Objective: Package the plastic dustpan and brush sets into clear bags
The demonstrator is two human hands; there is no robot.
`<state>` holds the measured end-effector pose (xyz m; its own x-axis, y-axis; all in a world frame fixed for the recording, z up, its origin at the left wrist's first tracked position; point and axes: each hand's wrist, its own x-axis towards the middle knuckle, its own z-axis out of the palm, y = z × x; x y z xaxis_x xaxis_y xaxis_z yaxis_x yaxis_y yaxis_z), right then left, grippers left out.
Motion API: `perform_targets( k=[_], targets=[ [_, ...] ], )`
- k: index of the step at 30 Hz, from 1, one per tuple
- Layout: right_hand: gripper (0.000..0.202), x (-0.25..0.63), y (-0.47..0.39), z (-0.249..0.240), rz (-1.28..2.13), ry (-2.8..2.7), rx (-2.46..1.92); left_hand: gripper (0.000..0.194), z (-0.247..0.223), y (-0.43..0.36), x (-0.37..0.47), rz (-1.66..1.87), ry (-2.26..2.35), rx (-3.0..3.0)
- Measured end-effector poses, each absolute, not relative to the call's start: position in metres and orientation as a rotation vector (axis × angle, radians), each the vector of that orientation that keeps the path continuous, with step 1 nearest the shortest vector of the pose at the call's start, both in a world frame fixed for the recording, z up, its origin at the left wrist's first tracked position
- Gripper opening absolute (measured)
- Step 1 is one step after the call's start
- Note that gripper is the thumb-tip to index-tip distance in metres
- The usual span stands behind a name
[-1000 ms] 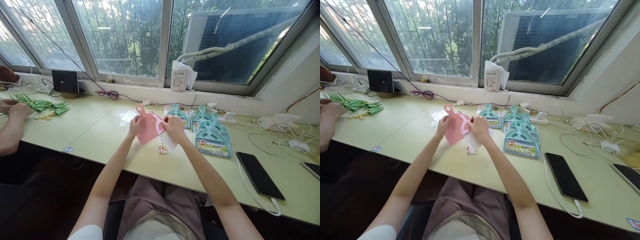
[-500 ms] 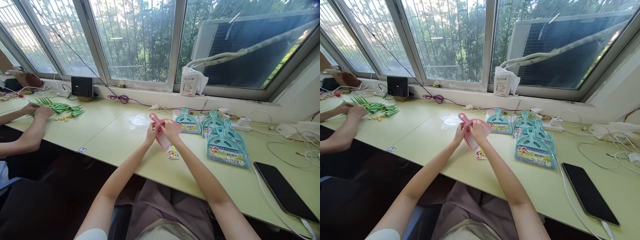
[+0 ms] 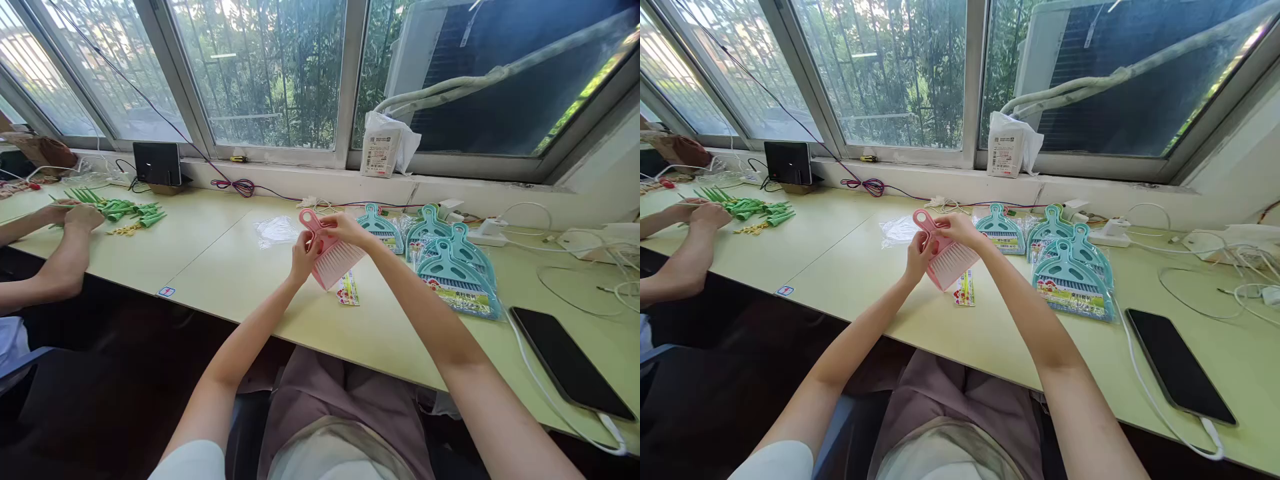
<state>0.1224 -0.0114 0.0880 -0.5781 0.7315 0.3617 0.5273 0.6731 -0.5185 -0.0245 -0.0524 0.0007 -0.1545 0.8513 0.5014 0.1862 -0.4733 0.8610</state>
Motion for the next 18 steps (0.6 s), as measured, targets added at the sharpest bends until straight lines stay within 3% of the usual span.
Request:
perform_targets(
  k=[12,18],
  targets=[
    [0.022,0.104,-0.002,0.076,0.506,-2.215,-1.095,0.029,-0.004,-0.05,-0.025,1.742,1.091,1.398],
    [0.028,0.117,-0.036,0.06,0.099,-1.843,-1.123,0.022,-0.01,-0.036,-0.03,1.858,1.166,1.077]
  ],
)
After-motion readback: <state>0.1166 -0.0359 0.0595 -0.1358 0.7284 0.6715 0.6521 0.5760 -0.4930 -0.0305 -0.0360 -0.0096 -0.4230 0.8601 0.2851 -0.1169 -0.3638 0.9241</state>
